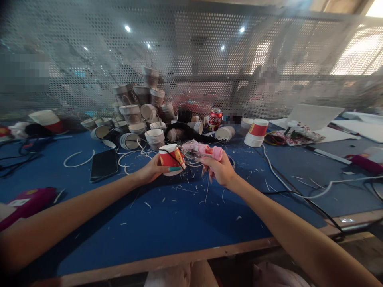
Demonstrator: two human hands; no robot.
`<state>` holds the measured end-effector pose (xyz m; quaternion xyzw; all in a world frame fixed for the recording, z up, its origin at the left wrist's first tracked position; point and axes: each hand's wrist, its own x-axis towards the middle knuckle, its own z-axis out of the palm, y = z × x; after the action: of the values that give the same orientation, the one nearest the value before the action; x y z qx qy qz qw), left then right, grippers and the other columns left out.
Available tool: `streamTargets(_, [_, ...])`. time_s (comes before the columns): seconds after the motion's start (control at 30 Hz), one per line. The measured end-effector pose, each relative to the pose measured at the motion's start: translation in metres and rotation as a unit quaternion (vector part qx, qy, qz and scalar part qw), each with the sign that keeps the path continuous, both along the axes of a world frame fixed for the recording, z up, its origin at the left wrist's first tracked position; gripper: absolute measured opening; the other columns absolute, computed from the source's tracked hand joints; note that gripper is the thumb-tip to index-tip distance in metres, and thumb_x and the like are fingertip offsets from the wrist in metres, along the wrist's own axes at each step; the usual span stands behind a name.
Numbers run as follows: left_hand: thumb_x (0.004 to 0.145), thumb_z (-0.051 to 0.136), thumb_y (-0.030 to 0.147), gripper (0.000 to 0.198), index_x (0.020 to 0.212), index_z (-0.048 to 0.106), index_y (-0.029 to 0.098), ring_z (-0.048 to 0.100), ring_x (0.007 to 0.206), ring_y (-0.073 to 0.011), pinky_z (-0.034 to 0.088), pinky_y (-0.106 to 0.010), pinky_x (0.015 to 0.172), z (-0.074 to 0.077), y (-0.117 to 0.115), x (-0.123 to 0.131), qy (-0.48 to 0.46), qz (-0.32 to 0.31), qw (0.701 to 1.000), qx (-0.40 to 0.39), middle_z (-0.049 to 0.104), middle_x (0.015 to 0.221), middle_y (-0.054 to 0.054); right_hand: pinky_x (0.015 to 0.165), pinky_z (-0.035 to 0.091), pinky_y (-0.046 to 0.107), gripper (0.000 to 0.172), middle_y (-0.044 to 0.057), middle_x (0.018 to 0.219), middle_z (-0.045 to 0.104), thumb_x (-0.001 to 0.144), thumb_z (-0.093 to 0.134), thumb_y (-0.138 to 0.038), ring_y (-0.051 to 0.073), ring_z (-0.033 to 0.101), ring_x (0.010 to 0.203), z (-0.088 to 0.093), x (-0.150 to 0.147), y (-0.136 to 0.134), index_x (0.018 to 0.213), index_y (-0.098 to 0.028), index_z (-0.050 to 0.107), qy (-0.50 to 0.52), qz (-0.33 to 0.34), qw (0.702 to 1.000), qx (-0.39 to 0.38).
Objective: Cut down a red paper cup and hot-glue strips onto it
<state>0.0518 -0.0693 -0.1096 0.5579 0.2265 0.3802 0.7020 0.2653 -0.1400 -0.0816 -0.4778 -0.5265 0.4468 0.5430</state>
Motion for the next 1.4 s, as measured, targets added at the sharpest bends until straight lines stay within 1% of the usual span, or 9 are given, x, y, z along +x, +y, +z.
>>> streamTargets(0.37, [0.046, 0.078, 0.011, 0.061, 0.103, 0.057, 0.014, 0.064, 0.087, -0.0234, 0.046, -0.04, 0.086, 0.0, 0.0, -0.001, 0.017, -0.007, 1.0, -0.001, 0.068, 0.097, -0.009, 0.023, 0.026, 0.021, 0.024, -0.005, 0.036, 0.043, 0.058, 0.063, -0.033, 0.006, 0.035, 0.025, -0.002, 0.002, 0.002, 0.048, -0.019, 0.047, 0.007, 0.006, 1.0, -0.005])
streamTargets(0.83, [0.048, 0.077, 0.011, 0.057, 0.101, 0.058, 0.014, 0.064, 0.088, -0.0236, 0.046, -0.04, 0.087, 0.003, -0.002, -0.002, 0.034, -0.025, 0.999, 0.022, 0.069, 0.094, -0.008, 0.024, 0.026, 0.022, 0.024, -0.005, 0.037, 0.043, 0.059, 0.062, -0.032, 0.006, 0.034, 0.026, -0.001, 0.001, 0.002, 0.046, -0.02, 0.045, 0.0, 0.009, 1.0, -0.001])
streamTargets(0.93, [0.048, 0.078, 0.011, 0.058, 0.102, 0.056, 0.013, 0.064, 0.089, -0.0243, 0.046, -0.041, 0.087, 0.005, -0.003, -0.002, 0.045, -0.028, 0.998, 0.023, 0.069, 0.096, -0.01, 0.026, 0.027, 0.023, 0.024, -0.004, 0.038, 0.044, 0.062, 0.06, -0.033, 0.006, 0.035, 0.027, -0.003, 0.001, 0.004, 0.048, -0.02, 0.045, -0.02, 0.015, 1.0, 0.002])
streamTargets(1.0, [0.048, 0.078, 0.011, 0.061, 0.104, 0.055, 0.013, 0.064, 0.09, -0.0244, 0.045, -0.042, 0.087, 0.006, -0.004, -0.002, 0.051, -0.025, 0.998, 0.016, 0.068, 0.098, -0.01, 0.029, 0.03, 0.024, 0.023, -0.002, 0.043, 0.049, 0.067, 0.057, -0.035, 0.007, 0.038, 0.031, -0.004, 0.003, 0.006, 0.053, -0.019, 0.047, -0.077, 0.0, 0.997, 0.003])
streamTargets(1.07, [0.048, 0.079, 0.012, 0.062, 0.105, 0.054, 0.013, 0.064, 0.091, -0.0249, 0.045, -0.043, 0.089, 0.006, -0.005, -0.002, 0.055, -0.023, 0.998, 0.01, 0.068, 0.1, -0.011, 0.038, 0.036, 0.026, 0.022, 0.003, 0.055, 0.055, 0.072, 0.053, -0.036, 0.011, 0.046, 0.04, -0.003, 0.007, 0.008, 0.059, -0.019, 0.049, -0.211, -0.066, 0.975, 0.017])
streamTargets(1.13, [0.048, 0.079, 0.014, 0.065, 0.107, 0.052, 0.013, 0.063, 0.092, -0.0252, 0.043, -0.045, 0.09, 0.006, -0.005, -0.001, 0.054, -0.015, 0.998, 0.007, 0.067, 0.101, -0.01, 0.051, 0.042, 0.031, 0.019, 0.008, 0.069, 0.058, 0.075, 0.05, -0.035, 0.018, 0.056, 0.058, -0.001, 0.013, 0.01, 0.069, -0.017, 0.051, -0.378, -0.162, 0.911, 0.021])
streamTargets(1.2, [0.048, 0.079, 0.014, 0.067, 0.108, 0.052, 0.013, 0.062, 0.094, -0.0252, 0.042, -0.046, 0.092, 0.004, -0.005, -0.001, 0.054, -0.008, 0.998, 0.009, 0.067, 0.102, -0.01, 0.064, 0.044, 0.038, 0.02, 0.015, 0.086, 0.057, 0.076, 0.048, -0.032, 0.027, 0.059, 0.078, 0.001, 0.02, 0.013, 0.085, -0.014, 0.052, -0.494, -0.236, 0.837, -0.004])
streamTargets(1.27, [0.049, 0.079, 0.015, 0.066, 0.109, 0.051, 0.013, 0.062, 0.095, -0.0251, 0.041, -0.046, 0.093, 0.003, -0.004, -0.001, 0.055, -0.004, 0.998, 0.014, 0.066, 0.103, -0.011, 0.071, 0.043, 0.043, 0.03, 0.022, 0.1, 0.053, 0.076, 0.046, -0.026, 0.033, 0.057, 0.09, 0.001, 0.027, 0.016, 0.1, -0.008, 0.048, -0.542, -0.277, 0.792, -0.046])
streamTargets(1.4, [0.049, 0.079, 0.014, 0.065, 0.108, 0.052, 0.014, 0.061, 0.095, -0.0246, 0.041, -0.044, 0.093, 0.003, -0.003, -0.001, 0.055, -0.003, 0.998, 0.021, 0.065, 0.103, -0.01, 0.075, 0.041, 0.05, 0.04, 0.03, 0.106, 0.047, 0.071, 0.048, -0.018, 0.041, 0.047, 0.102, -0.006, 0.035, 0.021, 0.106, 0.001, 0.046, -0.575, -0.331, 0.743, -0.087])
